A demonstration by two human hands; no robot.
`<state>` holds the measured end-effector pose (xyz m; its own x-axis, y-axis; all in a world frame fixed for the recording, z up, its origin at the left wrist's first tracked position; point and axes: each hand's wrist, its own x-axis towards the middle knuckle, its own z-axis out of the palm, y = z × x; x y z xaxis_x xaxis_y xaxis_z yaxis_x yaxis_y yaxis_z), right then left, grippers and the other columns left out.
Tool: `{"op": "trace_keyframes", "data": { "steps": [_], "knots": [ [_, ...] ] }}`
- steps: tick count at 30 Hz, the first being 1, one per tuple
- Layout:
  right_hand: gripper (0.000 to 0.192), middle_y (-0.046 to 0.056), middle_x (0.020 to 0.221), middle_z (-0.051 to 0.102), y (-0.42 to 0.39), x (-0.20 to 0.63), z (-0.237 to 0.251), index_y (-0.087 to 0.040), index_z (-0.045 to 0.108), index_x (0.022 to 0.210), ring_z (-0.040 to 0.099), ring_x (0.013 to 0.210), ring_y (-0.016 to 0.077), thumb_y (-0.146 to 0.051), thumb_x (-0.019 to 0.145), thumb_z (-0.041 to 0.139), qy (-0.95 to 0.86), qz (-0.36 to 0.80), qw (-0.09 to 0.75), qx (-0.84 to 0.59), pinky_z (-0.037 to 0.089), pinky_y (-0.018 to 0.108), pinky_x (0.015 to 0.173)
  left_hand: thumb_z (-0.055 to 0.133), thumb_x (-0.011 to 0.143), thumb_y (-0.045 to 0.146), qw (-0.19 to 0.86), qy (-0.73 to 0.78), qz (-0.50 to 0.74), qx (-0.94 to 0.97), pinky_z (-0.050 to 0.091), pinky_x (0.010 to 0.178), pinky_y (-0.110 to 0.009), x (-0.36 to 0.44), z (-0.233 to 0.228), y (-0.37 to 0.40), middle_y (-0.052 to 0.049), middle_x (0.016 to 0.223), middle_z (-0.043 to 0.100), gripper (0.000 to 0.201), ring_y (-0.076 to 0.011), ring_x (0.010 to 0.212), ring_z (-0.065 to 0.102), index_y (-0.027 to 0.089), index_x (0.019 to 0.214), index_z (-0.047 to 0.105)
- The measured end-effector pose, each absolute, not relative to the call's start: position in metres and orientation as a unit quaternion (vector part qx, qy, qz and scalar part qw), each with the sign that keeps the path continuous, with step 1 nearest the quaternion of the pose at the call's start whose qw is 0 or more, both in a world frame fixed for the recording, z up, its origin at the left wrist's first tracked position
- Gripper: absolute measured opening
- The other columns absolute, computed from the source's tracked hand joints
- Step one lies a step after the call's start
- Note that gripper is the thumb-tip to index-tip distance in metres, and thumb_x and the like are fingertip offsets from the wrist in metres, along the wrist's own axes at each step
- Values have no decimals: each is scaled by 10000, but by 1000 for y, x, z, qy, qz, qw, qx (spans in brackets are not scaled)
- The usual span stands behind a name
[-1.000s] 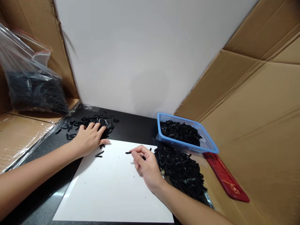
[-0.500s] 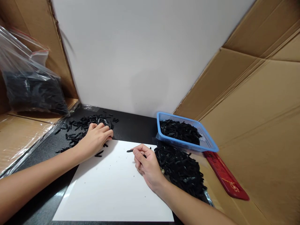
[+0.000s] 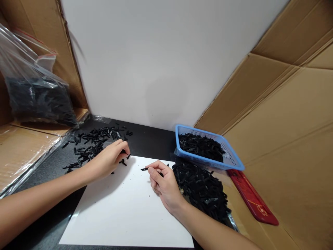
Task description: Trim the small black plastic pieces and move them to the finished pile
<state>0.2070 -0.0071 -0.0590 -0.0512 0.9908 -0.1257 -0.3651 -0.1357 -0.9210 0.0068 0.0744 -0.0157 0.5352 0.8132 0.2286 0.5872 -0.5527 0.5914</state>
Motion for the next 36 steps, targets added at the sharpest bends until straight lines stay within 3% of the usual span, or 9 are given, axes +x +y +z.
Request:
{"op": "trace_keyframes", "data": {
  "steps": [5,9,13,18,23,29,36],
  "knots": [
    [243,-97,432,438,-8,207,-59,-165,657,833,195,349,28,-380,745,728,-379,623,541,-418,123,177,335,532,839,304,482,472,259,692,279,478,-225,19,-5,56,61,608,477,100,-115,515,393,220,793,507],
    [248,-100,431,436,-8,206,-59,-168,655,847,188,348,30,-377,738,735,-377,628,541,-413,118,180,336,651,775,326,651,446,299,536,349,555,-213,30,-10,38,51,637,532,186,-96,579,464,185,735,537],
    [257,-105,424,430,-8,207,-59,-164,652,858,182,344,29,-372,733,737,-379,637,538,-403,116,178,336,741,725,279,735,413,297,448,381,566,-201,36,-21,28,19,695,630,206,-88,597,512,174,772,569],
    [198,-80,476,508,-7,209,-58,-188,582,798,209,353,32,-358,777,683,-353,666,547,-364,124,171,350,811,672,265,762,398,322,397,466,672,-211,38,-30,25,5,719,660,247,-90,643,587,148,826,659],
    [367,-55,512,535,-6,208,-58,-192,450,643,220,348,28,-459,833,615,-351,670,547,-359,116,170,334,857,600,239,742,408,374,379,488,772,-236,40,-28,22,17,707,648,241,-113,711,625,145,686,652],
    [329,-88,477,514,-8,202,-64,-188,571,810,248,327,24,-426,706,773,-409,621,514,-427,159,149,310,819,654,261,722,415,369,413,440,619,-197,41,-26,18,39,604,629,224,-82,590,551,157,678,622],
    [302,-82,459,475,-8,205,-70,-175,599,717,258,339,27,-432,722,759,-416,584,536,-446,179,158,306,811,648,337,728,422,357,405,375,551,-200,41,-31,18,40,640,605,285,-81,562,495,151,801,659]
  ]
}}
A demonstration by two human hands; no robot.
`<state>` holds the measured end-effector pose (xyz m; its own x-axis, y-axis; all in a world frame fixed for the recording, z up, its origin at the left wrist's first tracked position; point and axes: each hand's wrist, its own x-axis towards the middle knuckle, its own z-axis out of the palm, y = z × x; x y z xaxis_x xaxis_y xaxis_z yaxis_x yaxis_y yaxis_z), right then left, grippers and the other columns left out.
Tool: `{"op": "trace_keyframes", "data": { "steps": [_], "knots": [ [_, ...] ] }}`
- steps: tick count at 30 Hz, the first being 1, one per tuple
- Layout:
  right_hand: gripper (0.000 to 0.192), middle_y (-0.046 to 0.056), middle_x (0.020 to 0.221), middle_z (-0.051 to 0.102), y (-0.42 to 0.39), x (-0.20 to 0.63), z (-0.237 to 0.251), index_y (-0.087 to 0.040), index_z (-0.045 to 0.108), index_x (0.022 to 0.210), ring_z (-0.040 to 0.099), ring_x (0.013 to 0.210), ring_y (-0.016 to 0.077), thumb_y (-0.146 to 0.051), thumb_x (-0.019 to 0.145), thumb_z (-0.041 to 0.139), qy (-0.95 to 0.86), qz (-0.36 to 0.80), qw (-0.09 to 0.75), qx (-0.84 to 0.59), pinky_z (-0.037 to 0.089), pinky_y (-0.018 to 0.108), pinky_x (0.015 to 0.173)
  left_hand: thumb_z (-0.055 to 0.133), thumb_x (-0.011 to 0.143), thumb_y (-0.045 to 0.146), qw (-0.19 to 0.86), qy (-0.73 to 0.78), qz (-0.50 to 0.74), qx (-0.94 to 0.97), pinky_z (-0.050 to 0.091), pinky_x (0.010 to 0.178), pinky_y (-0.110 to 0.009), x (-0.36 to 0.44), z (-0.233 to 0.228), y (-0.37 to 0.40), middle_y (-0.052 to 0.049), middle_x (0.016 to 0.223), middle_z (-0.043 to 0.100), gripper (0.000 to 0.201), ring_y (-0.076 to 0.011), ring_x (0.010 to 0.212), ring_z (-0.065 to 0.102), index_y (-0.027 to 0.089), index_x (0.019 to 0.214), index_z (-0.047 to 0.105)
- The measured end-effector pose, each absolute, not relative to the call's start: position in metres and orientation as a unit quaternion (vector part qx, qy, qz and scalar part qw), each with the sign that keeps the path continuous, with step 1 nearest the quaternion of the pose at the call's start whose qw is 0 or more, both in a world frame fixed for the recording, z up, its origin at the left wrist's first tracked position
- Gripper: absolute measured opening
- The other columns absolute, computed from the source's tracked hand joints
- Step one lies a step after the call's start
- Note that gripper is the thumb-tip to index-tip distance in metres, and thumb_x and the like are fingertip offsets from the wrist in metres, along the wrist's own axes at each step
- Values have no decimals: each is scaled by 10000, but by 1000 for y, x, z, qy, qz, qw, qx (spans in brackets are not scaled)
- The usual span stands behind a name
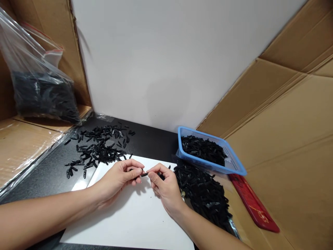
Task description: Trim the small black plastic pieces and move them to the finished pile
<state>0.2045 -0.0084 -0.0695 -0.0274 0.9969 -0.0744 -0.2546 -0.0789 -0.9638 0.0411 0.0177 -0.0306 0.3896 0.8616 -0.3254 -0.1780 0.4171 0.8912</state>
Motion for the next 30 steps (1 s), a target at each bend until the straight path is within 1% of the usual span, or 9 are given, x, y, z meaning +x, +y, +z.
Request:
{"op": "trace_keyframes", "data": {
  "steps": [5,9,12,15,17,22,24,27,30],
  "knots": [
    [291,-94,450,446,-8,206,-71,-176,635,779,238,342,25,-426,711,767,-400,587,541,-450,166,158,314,708,760,400,714,443,344,419,276,493,-192,42,-28,18,53,572,535,293,-66,504,386,157,663,576],
    [266,-88,491,458,-8,207,-70,-178,653,807,253,356,21,-402,719,767,-404,592,538,-444,167,157,325,711,761,376,735,430,347,393,321,540,-197,40,-26,19,44,603,554,232,-76,538,416,157,800,643],
    [247,-84,515,466,-8,207,-69,-183,658,826,272,366,20,-386,730,761,-405,596,539,-437,178,157,338,734,734,328,748,417,352,377,358,585,-212,40,-27,19,15,681,607,265,-86,582,449,146,918,677],
    [229,-81,520,476,-8,208,-68,-185,656,836,276,368,20,-374,746,748,-403,604,538,-428,174,160,347,751,715,330,746,414,347,388,353,586,-217,41,-27,18,4,735,628,303,-87,594,450,146,944,681],
    [216,-76,525,490,-8,208,-68,-183,652,833,273,369,19,-365,755,739,-403,607,537,-426,165,163,350,756,707,360,739,420,340,403,338,571,-219,41,-25,17,14,714,620,333,-88,583,440,152,955,677],
    [234,-59,539,538,-9,207,-68,-175,628,826,266,369,26,-370,754,734,-397,609,534,-432,157,172,355,740,705,436,715,427,329,446,289,538,-226,42,-23,17,30,614,579,317,-102,568,422,158,832,656],
    [259,-55,543,550,-9,206,-66,-172,612,832,256,369,27,-379,744,741,-391,614,534,-430,149,172,357,728,712,449,709,427,328,456,282,536,-227,43,-24,17,20,632,595,309,-108,581,432,161,778,639],
    [268,-79,504,511,-9,206,-61,-192,556,821,226,362,32,-402,769,714,-365,640,542,-404,125,167,356,738,700,445,708,433,326,452,290,545,-223,43,-25,18,-5,716,648,310,-104,589,442,162,745,620],
    [267,-58,546,568,-9,207,-57,-211,482,764,250,357,37,-422,825,634,-342,679,545,-353,117,161,346,761,669,443,704,444,330,446,292,547,-218,43,-24,18,5,687,635,328,-95,568,430,162,670,592]
  ]
}}
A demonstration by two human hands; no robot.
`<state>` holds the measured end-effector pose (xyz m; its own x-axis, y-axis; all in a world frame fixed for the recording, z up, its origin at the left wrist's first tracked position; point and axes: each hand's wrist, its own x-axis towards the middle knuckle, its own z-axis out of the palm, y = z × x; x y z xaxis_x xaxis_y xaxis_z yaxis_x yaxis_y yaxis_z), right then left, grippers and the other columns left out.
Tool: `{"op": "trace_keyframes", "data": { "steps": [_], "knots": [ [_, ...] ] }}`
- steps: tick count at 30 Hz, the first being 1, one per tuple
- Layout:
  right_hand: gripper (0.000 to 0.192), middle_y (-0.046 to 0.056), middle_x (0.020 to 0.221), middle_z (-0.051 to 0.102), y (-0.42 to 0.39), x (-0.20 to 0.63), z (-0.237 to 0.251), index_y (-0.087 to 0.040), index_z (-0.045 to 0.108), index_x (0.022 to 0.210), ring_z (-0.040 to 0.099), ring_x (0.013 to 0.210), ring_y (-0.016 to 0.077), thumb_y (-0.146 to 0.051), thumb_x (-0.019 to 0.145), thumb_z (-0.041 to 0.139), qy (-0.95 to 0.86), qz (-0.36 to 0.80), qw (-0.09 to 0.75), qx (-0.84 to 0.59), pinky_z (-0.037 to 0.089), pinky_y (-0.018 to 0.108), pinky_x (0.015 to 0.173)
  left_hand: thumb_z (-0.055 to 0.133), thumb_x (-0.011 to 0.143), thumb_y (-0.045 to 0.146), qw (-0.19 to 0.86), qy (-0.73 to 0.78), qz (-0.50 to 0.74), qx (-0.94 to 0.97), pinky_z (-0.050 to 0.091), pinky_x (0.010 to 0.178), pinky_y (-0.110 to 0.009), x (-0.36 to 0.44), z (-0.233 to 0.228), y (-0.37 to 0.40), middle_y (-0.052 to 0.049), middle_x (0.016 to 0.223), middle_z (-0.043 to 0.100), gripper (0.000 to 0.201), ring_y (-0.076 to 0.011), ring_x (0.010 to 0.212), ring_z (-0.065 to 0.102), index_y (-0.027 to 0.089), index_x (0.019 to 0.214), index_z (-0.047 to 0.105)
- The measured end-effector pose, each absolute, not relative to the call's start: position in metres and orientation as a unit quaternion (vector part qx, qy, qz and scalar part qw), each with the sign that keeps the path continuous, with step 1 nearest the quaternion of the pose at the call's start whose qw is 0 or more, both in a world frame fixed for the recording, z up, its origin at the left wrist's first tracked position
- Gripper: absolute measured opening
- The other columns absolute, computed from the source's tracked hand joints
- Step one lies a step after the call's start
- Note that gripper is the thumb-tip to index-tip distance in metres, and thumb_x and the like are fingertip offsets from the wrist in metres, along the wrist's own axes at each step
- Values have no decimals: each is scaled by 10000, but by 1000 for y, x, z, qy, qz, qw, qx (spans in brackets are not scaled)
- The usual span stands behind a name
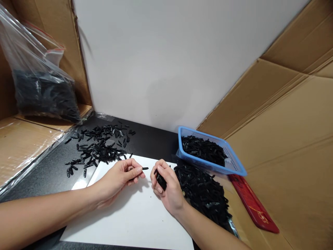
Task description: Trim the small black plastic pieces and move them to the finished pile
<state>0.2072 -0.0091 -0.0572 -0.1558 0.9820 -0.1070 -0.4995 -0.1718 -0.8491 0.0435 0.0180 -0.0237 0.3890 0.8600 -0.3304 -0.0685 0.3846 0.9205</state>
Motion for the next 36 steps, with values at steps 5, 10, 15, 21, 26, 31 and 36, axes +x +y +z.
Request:
{"op": "trace_keyframes", "data": {
  "steps": [5,10,15,21,26,31,36],
  "knots": [
    [305,-49,552,579,-8,207,-56,-191,500,746,238,353,24,-453,822,638,-347,690,526,-356,114,148,333,769,673,421,720,438,325,428,304,551,-210,44,-23,16,26,651,621,320,-84,555,430,162,648,584],
    [319,-80,483,542,-8,204,-59,-191,521,754,207,329,14,-415,738,749,-353,680,512,-389,117,142,320,776,673,411,737,425,318,418,311,557,-213,44,-25,15,31,653,622,314,-83,561,437,165,656,582],
    [292,-82,453,512,-7,203,-61,-178,566,720,221,331,14,-375,699,780,-350,655,529,-412,132,147,327,697,756,370,751,405,303,425,332,605,-228,43,-22,12,15,705,623,222,-107,622,464,168,729,608],
    [244,-61,496,528,-7,204,-61,-169,631,771,250,363,24,-346,695,780,-349,639,546,-415,134,158,345,633,701,145,747,387,310,443,363,655,-251,41,-24,12,6,768,597,172,-143,707,495,175,869,660],
    [253,-69,486,491,-8,205,-60,-170,639,772,255,371,31,-362,689,781,-352,638,543,-418,133,165,353,696,735,253,712,398,320,481,380,674,-266,40,-28,16,6,728,610,150,-148,680,506,179,859,658],
    [274,-73,490,493,-9,205,-61,-171,620,784,243,364,27,-373,691,780,-355,638,540,-419,138,166,358,737,722,358,717,395,322,476,362,592,-248,41,-26,18,9,652,621,216,-126,591,493,166,778,656],
    [274,-61,521,548,-8,207,-57,-194,528,744,254,359,33,-409,772,696,-341,671,541,-376,135,159,350,743,706,429,716,430,322,446,303,521,-218,42,-27,18,0,652,631,295,-97,544,456,145,731,668]
  ]
}}
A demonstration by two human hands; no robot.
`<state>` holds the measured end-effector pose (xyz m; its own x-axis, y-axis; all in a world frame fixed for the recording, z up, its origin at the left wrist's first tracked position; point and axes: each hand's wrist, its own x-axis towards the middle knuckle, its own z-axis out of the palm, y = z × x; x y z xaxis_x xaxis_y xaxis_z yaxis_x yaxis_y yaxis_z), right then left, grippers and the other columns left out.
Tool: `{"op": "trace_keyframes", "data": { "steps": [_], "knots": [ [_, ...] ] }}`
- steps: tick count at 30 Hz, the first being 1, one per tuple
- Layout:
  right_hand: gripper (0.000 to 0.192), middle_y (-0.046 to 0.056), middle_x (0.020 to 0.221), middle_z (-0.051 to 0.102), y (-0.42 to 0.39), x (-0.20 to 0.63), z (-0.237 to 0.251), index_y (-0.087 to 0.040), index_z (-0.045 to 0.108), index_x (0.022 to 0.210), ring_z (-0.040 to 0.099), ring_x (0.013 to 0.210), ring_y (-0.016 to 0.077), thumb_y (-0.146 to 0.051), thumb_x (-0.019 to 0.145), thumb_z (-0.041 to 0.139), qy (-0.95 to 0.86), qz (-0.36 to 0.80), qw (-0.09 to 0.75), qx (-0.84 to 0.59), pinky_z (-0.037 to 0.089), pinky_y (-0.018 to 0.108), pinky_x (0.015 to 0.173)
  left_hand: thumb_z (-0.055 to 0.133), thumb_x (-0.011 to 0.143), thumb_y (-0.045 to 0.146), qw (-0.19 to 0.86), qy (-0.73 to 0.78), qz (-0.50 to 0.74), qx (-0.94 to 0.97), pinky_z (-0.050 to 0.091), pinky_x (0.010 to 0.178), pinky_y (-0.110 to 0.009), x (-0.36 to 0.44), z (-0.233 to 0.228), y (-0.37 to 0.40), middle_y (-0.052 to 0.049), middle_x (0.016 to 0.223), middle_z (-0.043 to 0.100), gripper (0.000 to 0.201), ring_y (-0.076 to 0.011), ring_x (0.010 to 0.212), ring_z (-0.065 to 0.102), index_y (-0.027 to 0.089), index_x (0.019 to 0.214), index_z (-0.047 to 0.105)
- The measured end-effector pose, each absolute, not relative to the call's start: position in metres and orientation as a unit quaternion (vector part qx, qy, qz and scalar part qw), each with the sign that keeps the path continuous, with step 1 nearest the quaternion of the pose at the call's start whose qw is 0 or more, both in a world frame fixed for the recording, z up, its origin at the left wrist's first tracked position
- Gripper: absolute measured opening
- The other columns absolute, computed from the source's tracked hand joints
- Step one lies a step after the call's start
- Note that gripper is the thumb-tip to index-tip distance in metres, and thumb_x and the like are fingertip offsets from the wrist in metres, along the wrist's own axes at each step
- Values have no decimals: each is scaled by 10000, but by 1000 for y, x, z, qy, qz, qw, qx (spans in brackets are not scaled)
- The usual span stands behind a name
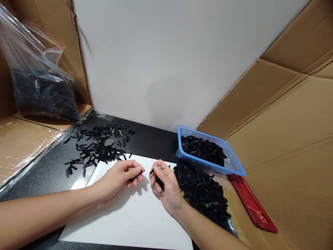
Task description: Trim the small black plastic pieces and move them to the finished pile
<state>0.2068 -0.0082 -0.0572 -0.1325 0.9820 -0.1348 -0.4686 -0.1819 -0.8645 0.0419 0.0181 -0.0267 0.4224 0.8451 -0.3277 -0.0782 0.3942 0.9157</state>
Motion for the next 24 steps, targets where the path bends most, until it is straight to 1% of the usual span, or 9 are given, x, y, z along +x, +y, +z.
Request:
{"op": "trace_keyframes", "data": {
  "steps": [2,4,7,10,15,18,21,24],
  "knots": [
    [313,-44,548,581,-8,207,-56,-198,474,688,268,358,36,-427,800,655,-346,674,544,-360,147,158,343,730,719,430,710,438,333,440,310,525,-218,42,-28,18,7,626,617,290,-92,527,438,145,751,693],
    [343,-46,542,582,-8,206,-56,-198,453,670,254,351,32,-437,794,665,-354,668,543,-365,146,154,334,721,727,431,708,443,341,431,327,538,-223,41,-29,17,7,622,615,290,-94,523,433,147,784,722],
    [335,-66,507,558,-9,201,-58,-194,498,718,218,333,19,-435,748,728,-358,668,517,-398,134,147,319,737,704,418,709,452,347,417,335,542,-226,42,-29,17,5,615,618,283,-97,525,429,155,806,755],
    [321,-70,483,544,-11,196,-59,-181,564,778,222,322,15,-423,711,763,-368,663,493,-426,143,148,309,755,676,398,707,446,349,425,318,528,-227,43,-29,16,-2,599,619,264,-103,532,417,164,796,781],
    [287,-85,455,505,-12,195,-60,-180,572,745,216,323,16,-398,720,757,-368,645,507,-438,143,150,305,778,651,367,708,438,342,435,301,533,-231,43,-30,15,-6,603,627,247,-106,545,388,170,798,799],
    [272,-81,466,509,-13,196,-61,-176,572,737,222,332,13,-389,746,740,-374,637,517,-433,145,149,314,760,688,375,725,430,351,408,345,577,-230,42,-29,15,-3,640,625,265,-111,578,419,173,856,792],
    [251,-82,478,515,-13,198,-62,-173,595,770,231,334,9,-377,751,740,-376,632,525,-428,148,149,322,733,735,357,745,418,368,368,394,667,-234,41,-28,15,-4,685,637,284,-119,645,476,179,954,767],
    [241,-82,479,523,-11,198,-63,-177,603,802,238,332,9,-362,745,747,-372,632,529,-428,153,148,325,722,759,316,742,419,379,360,393,687,-223,38,-31,16,6,694,642,295,-116,677,498,201,1030,735]
  ]
}}
